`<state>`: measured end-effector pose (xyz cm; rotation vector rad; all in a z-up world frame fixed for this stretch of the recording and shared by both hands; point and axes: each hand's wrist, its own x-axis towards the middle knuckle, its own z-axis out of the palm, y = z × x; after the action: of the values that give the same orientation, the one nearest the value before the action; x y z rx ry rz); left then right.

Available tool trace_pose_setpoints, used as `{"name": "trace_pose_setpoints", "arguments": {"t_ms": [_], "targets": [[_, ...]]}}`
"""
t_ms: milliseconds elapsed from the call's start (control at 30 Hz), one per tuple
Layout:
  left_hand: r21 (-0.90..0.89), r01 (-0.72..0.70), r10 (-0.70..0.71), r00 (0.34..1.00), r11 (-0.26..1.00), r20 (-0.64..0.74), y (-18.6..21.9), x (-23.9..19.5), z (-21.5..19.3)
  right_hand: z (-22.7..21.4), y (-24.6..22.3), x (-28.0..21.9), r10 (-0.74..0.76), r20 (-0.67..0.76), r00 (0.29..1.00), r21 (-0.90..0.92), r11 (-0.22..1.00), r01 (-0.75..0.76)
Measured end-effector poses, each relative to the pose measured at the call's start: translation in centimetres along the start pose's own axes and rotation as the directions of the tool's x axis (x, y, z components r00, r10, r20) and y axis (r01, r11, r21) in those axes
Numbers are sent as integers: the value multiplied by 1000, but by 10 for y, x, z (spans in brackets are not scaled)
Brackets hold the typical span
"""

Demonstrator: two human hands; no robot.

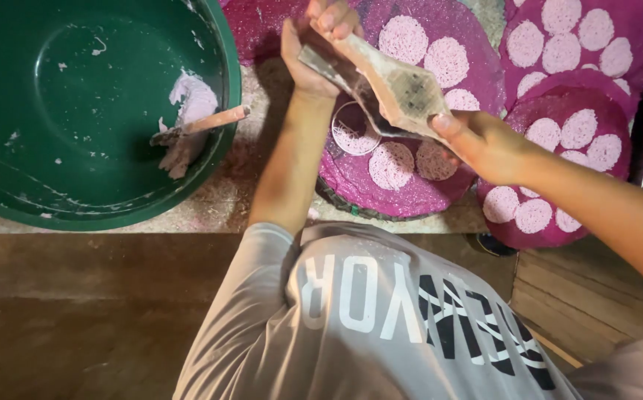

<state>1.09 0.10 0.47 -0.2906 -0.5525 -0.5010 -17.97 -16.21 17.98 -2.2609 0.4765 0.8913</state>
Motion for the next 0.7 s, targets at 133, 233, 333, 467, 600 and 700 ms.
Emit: {"name": "trace_pose_setpoints", "arguments": {"t_ms": [133, 233, 333, 467, 600, 700], "targets": [[91, 42, -44, 999, 995, 16, 17, 13, 5, 14, -1, 11, -116, -49, 992, 74, 990, 119], [109, 83, -81, 996, 991, -30, 36, 10, 11, 26, -1, 23, -198, -38, 979, 168, 965, 202], [147, 66, -62, 998, 987, -28, 45, 0, 13, 35, 1, 26, -141, 35, 989, 224, 966, 130], [105, 59, -51, 996, 993, -79, 32, -14, 11, 27, -1, 18, -26, 115, 993, 244, 970, -3], [86, 20, -13, 997, 996, -77, 10, -10, 4, 9, -1, 13, 35, 63, 997, 82, 996, -40], [149, 0, 15, 995, 989, -100, 15, -1, 0, 9, 2, 14, -69, -17, 997, 59, 996, 70]]}}
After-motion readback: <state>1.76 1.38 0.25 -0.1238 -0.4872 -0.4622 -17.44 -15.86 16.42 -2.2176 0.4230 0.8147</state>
